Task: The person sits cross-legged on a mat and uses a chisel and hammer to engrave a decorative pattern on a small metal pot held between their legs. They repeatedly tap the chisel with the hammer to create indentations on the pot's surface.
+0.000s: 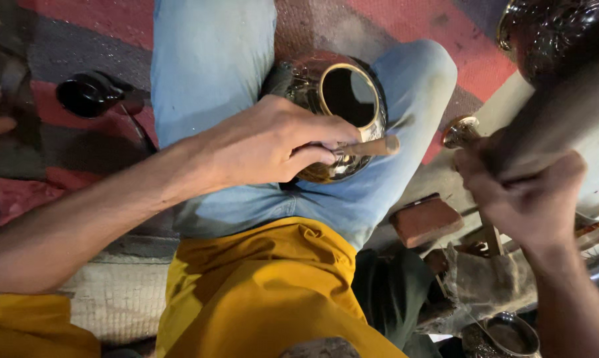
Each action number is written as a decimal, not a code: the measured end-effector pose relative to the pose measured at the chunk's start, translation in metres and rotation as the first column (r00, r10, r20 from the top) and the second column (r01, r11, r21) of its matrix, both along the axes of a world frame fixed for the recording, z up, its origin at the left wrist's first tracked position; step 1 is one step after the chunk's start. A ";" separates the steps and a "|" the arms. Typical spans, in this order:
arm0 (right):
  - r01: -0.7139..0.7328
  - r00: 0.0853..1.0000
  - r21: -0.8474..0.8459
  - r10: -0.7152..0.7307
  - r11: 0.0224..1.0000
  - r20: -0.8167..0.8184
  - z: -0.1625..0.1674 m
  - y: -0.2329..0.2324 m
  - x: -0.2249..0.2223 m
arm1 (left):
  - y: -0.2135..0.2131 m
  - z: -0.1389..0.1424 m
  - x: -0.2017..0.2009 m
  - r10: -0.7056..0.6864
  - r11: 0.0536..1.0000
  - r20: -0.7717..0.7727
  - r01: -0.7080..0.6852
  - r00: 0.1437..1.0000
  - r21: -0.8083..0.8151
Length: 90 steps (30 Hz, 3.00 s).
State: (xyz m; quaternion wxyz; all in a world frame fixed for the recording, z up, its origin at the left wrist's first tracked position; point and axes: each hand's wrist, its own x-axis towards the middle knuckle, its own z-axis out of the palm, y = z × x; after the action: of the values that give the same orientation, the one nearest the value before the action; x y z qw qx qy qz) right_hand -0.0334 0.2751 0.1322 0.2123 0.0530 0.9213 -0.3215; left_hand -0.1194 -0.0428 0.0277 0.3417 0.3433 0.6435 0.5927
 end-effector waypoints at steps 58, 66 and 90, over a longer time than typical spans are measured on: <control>0.480 0.860 0.293 -0.378 0.827 -0.343 -0.185 0.024 0.230 | 0.034 0.017 0.043 0.435 0.900 0.202 -0.421 0.877 -0.109; 0.516 0.857 0.393 -0.460 0.761 -0.234 -0.173 0.060 0.339 | 0.043 0.035 0.074 0.294 0.880 -0.258 -0.366 0.920 -0.301; 0.911 0.149 0.413 -0.944 0.015 -0.295 -0.203 0.086 0.273 | 0.036 0.036 0.032 0.025 0.917 -0.305 -0.144 0.952 -0.373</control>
State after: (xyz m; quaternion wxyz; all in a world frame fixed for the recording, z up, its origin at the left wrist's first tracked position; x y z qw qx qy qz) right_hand 0.2397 0.3610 -0.0710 -0.0431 0.7035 0.6983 -0.1250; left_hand -0.0876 -0.0066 0.0639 0.2775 0.3241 0.8065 0.4092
